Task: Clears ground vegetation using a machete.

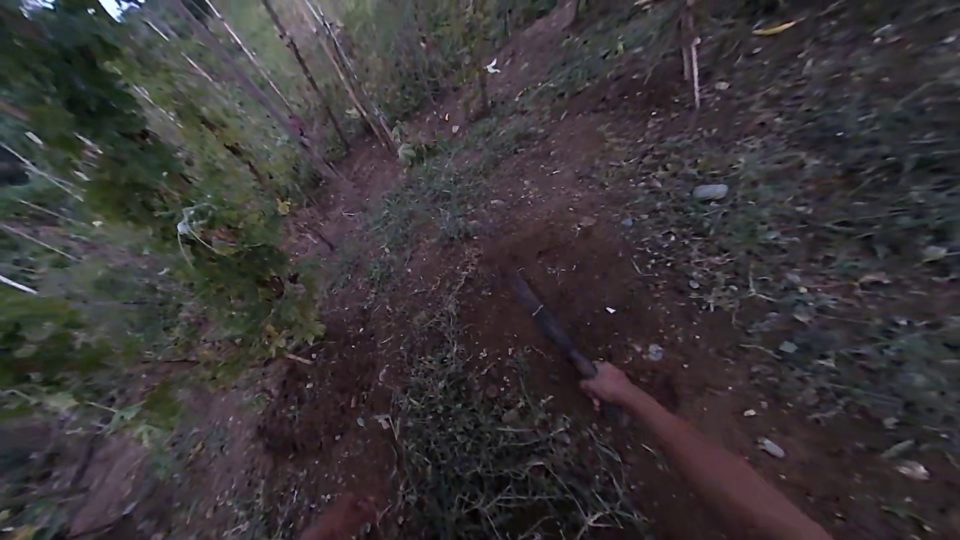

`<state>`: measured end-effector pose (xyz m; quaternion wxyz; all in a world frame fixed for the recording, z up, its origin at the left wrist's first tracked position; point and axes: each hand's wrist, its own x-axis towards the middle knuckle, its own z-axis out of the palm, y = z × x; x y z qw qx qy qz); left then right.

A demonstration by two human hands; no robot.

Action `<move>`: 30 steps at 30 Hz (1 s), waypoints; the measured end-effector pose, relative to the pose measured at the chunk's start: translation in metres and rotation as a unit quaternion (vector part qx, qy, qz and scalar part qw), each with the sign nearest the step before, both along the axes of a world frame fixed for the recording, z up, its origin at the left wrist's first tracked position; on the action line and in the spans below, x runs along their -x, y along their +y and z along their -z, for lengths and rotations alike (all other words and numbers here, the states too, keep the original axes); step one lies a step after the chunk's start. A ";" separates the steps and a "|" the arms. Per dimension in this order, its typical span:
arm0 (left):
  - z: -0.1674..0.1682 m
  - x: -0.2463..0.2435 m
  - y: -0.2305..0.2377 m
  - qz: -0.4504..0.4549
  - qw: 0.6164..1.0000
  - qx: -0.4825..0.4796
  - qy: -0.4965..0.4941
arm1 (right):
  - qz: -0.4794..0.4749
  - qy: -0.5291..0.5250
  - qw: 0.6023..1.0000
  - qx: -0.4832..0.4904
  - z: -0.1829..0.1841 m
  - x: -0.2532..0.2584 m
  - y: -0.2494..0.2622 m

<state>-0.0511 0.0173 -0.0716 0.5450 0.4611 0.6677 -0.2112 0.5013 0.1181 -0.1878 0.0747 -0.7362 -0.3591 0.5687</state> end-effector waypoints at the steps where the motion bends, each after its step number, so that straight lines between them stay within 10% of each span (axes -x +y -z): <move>1: 0.002 0.000 0.000 0.009 1.000 0.002 0.004 | -0.032 -0.017 0.999 0.003 -0.002 -0.004 -0.006; 6: -0.004 -0.020 0.007 0.049 0.999 -0.010 -0.010 | 0.012 -0.062 0.997 -0.034 -0.026 -0.049 -0.002; 13: -0.008 -0.021 -0.004 0.016 0.998 -0.030 -0.055 | 0.439 0.114 0.881 -0.136 -0.024 0.000 0.017; 17: 0.000 -0.008 -0.004 0.017 1.000 0.013 -0.010 | 0.148 0.020 0.989 -0.016 -0.015 0.016 -0.054; 20: 0.002 -0.005 -0.002 0.017 1.000 0.016 0.001 | 0.051 -0.016 0.998 0.021 -0.023 -0.009 -0.072; 25: -0.002 -0.016 0.003 0.027 1.000 -0.001 -0.006 | 0.142 0.005 0.989 -0.028 -0.051 -0.063 -0.040; 30: -0.010 -0.026 -0.004 0.029 0.998 -0.026 -0.051 | 0.408 0.116 0.898 -0.120 -0.036 -0.009 0.009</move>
